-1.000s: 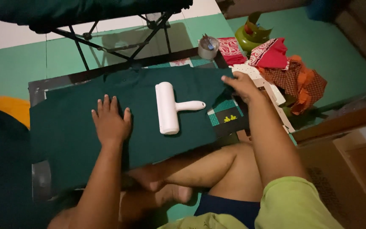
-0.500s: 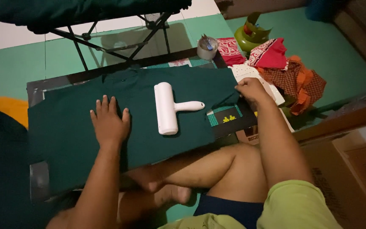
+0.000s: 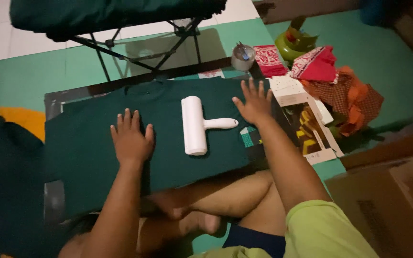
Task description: Cleaning a shirt with a lint roller, trimming loose threads with a small cutter, and folding it.
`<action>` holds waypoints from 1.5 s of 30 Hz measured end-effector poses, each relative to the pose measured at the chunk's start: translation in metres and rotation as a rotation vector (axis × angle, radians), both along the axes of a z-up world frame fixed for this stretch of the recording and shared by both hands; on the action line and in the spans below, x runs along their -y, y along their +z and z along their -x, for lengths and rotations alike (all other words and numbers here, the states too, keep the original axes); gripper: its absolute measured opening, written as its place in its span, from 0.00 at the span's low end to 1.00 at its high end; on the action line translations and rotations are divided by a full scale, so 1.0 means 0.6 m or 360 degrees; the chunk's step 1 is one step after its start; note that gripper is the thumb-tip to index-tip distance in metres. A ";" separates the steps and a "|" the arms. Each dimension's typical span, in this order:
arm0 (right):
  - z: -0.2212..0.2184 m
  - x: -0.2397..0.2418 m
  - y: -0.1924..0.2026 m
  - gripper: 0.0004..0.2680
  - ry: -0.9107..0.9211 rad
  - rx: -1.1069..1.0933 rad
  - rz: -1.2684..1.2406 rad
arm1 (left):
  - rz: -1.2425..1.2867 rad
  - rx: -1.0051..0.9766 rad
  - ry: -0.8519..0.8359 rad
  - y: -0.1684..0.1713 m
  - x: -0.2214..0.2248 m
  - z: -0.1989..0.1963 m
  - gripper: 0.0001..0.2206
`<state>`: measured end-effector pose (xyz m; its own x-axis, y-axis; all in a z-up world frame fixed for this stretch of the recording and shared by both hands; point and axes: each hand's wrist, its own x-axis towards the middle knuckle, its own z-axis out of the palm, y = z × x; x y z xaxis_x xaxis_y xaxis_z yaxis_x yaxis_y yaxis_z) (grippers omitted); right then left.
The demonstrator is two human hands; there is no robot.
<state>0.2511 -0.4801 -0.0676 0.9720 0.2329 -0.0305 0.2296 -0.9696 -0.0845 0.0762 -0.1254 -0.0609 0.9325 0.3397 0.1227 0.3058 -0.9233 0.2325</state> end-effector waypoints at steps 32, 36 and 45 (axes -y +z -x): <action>0.017 -0.126 0.016 0.05 -0.0193 -0.0398 -0.1924 | 0.0111 -0.0138 -0.0309 -0.015 0.095 -0.160 0.26; 0.002 -0.174 0.019 0.06 -0.0121 -0.0269 -0.2324 | 0.0239 -0.0016 -0.0247 -0.013 0.087 -0.161 0.26; -0.063 -0.070 -0.084 0.04 -0.0356 -0.0156 -0.2306 | -0.0115 -0.0250 -0.0195 -0.031 0.091 -0.172 0.27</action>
<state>0.2889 -0.4383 -0.1178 0.9990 -0.0351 0.0269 0.0255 -0.0398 -0.9989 0.1797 -0.1800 -0.0793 0.9758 0.2185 -0.0076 0.2177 -0.9683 0.1223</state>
